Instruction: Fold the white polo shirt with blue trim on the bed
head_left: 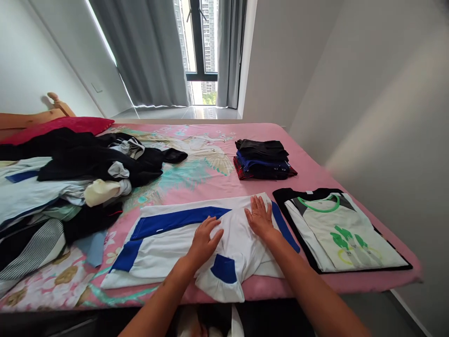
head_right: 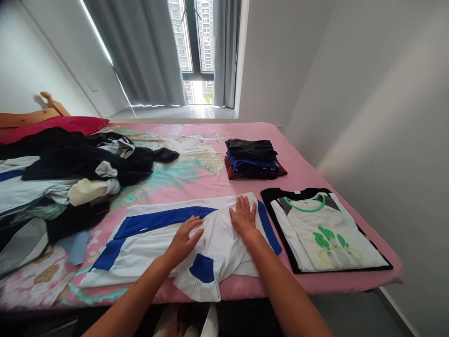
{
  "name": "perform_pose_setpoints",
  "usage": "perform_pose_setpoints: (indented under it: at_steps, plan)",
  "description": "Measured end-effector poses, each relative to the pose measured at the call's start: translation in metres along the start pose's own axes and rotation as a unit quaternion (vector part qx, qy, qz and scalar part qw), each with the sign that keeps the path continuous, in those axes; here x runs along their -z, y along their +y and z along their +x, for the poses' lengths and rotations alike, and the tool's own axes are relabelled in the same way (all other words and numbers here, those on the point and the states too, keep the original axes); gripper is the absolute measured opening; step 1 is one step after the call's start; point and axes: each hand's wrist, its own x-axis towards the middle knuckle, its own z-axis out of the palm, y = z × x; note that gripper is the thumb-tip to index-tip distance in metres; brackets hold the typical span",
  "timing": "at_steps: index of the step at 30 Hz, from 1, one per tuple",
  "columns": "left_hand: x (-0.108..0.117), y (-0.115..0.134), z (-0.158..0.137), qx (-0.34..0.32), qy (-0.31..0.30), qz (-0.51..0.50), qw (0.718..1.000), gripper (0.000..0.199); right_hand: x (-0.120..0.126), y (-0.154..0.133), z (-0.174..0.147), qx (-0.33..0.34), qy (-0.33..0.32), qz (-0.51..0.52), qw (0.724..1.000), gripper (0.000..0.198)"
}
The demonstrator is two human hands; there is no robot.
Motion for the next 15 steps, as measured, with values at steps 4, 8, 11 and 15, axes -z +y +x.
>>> perform_pose_setpoints:
  at_steps: [4, 8, 11, 15]
  plan:
    - [0.010, -0.003, -0.077, 0.029, -0.002, 0.024, 0.999, 0.039, -0.015, -0.011, -0.021, 0.005, -0.052, 0.015, 0.999, 0.062]
    - [0.002, 0.010, -0.100, 0.029, -0.035, 0.055, 0.997, 0.048, -0.023, -0.010, -0.023, -0.001, -0.052, 0.011, 0.999, 0.063]
    - [-0.001, 0.029, -0.107, 0.071, -0.055, 0.062, 0.994, 0.053, -0.022, -0.009, -0.021, -0.005, -0.065, 0.011, 0.998, 0.063]
    - [0.007, 0.054, -0.142, 0.045, -0.117, -0.051, 0.991, 0.026, -0.023, -0.008, -0.020, -0.008, -0.073, 0.015, 0.997, 0.063]
